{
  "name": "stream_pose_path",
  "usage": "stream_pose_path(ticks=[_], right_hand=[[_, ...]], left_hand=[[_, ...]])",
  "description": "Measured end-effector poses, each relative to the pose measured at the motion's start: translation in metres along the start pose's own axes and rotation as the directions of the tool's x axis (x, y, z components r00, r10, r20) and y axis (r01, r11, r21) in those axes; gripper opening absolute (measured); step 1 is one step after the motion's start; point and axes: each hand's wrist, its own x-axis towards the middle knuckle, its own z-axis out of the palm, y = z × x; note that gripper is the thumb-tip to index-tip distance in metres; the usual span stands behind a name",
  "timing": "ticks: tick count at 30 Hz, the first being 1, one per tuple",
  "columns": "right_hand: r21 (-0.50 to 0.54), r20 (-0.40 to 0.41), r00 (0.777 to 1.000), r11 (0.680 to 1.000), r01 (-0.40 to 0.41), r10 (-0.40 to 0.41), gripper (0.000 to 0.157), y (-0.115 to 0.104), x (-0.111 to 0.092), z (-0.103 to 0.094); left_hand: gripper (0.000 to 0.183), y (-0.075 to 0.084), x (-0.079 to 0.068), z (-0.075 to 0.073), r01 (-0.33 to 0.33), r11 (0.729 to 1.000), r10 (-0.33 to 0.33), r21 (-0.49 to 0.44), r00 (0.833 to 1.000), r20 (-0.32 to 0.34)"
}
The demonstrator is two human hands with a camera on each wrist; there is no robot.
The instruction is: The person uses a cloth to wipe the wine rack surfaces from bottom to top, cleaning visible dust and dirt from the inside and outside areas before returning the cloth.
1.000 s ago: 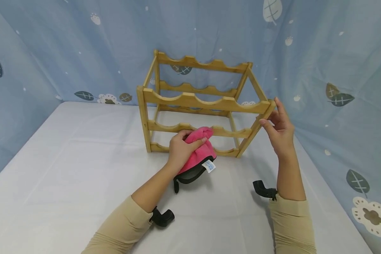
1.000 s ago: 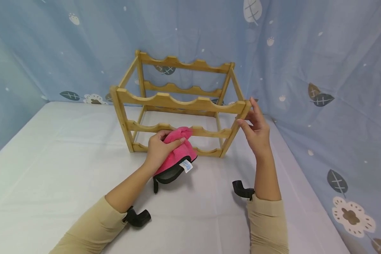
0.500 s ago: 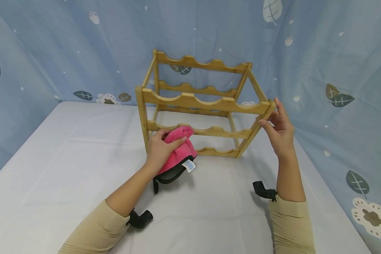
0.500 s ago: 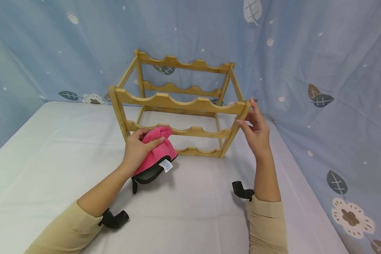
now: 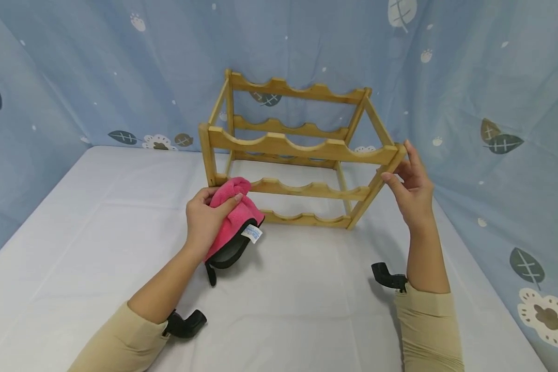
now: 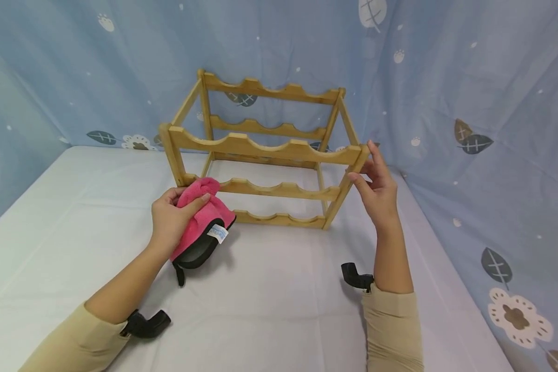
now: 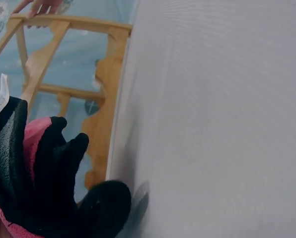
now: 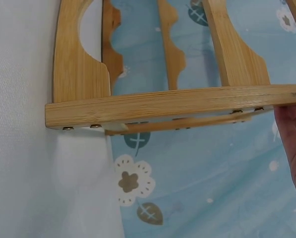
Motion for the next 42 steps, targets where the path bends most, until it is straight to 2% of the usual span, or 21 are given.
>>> stream_pose_path(ticks=[6, 11, 16, 21, 27, 32, 37, 42], right_hand=[[-0.005, -0.001, 1.0, 1.0, 0.004, -0.004, 0.066, -0.001, 0.002, 0.002], [0.016, 0.008, 1.0, 1.0, 0.018, -0.018, 0.067, 0.001, 0.002, 0.003], [0.009, 0.009, 1.0, 1.0, 0.008, -0.008, 0.066, 0.0, 0.0, 0.003], [0.005, 0.006, 1.0, 1.0, -0.002, 0.002, 0.066, 0.0, -0.001, 0.003], [0.019, 0.0, 1.0, 1.0, -0.01, 0.01, 0.066, -0.001, -0.001, 0.002], [0.035, 0.0, 1.0, 0.999, -0.007, 0.007, 0.066, 0.0, -0.001, 0.001], [0.037, 0.002, 1.0, 0.999, -0.004, 0.004, 0.066, 0.0, 0.0, 0.001], [0.03, 0.004, 1.0, 1.0, -0.008, 0.007, 0.067, 0.001, 0.0, 0.0]], left_hand=[[0.058, -0.001, -0.001, -0.013, 0.013, 1.0, -0.013, 0.001, 0.997, -0.074], [0.054, -0.002, -0.002, -0.025, 0.015, 1.0, -0.016, -0.016, 0.994, -0.11], [0.055, -0.001, -0.004, -0.033, 0.055, 0.998, -0.056, -0.014, 0.992, -0.115], [0.055, 0.002, -0.008, -0.032, 0.074, 0.997, -0.076, -0.033, 0.993, -0.086], [0.054, 0.011, -0.018, -0.021, 0.047, 0.998, -0.047, -0.036, 0.999, -0.005], [0.05, 0.018, -0.024, -0.007, 0.013, 0.998, -0.008, -0.066, 0.997, 0.082], [0.047, 0.024, -0.028, 0.012, -0.016, 0.997, 0.027, -0.069, 0.985, 0.168], [0.044, 0.026, -0.031, 0.036, -0.031, 0.997, 0.048, -0.069, 0.965, 0.257]])
